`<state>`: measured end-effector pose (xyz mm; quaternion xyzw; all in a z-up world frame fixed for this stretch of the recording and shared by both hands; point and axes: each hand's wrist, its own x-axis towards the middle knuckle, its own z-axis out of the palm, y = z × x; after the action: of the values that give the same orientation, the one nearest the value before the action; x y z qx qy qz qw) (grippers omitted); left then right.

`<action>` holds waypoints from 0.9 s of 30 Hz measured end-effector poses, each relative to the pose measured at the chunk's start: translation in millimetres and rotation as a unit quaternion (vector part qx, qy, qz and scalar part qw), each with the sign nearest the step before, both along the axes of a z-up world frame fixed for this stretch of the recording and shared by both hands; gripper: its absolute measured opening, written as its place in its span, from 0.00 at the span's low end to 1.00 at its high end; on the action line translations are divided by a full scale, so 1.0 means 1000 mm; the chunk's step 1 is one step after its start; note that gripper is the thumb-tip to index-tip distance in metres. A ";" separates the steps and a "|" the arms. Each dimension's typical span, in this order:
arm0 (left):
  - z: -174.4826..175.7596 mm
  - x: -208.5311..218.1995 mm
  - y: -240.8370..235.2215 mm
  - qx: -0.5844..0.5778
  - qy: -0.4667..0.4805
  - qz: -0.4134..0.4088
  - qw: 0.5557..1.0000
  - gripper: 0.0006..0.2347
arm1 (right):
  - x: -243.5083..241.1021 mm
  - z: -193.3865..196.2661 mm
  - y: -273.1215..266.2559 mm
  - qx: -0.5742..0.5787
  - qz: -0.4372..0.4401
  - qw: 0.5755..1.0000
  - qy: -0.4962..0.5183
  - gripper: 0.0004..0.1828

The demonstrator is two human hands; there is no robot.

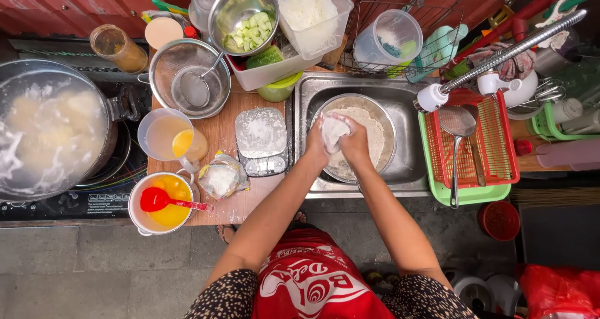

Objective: Coating dough balls in flour and a liquid mixture before placing them into a pot of boiling water on a stove.

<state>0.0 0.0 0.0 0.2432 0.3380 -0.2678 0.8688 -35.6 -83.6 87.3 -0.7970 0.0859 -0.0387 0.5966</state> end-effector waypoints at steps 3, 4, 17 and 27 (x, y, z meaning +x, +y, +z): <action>-0.061 0.001 -0.020 -0.075 0.028 0.034 0.996 0.17 | -0.020 0.030 0.011 -0.147 0.038 0.988 0.018 0.32; -0.065 0.003 -0.020 -0.075 0.027 0.034 0.996 0.17 | -0.017 0.021 0.008 -0.147 0.038 0.988 0.017 0.32; -0.092 0.002 -0.011 -0.074 0.026 -0.007 0.997 0.13 | -0.013 -0.039 -0.009 -0.420 0.152 0.894 -0.044 0.23; -0.147 0.009 -0.014 -0.055 0.050 -0.006 0.997 0.16 | -0.026 0.002 0.002 -0.432 0.181 0.876 -0.109 0.15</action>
<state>9.0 -14.3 -146.6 0.1835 0.3639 -0.3030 0.8614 -61.5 -82.1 89.4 -0.9678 -0.1512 -0.0500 0.1947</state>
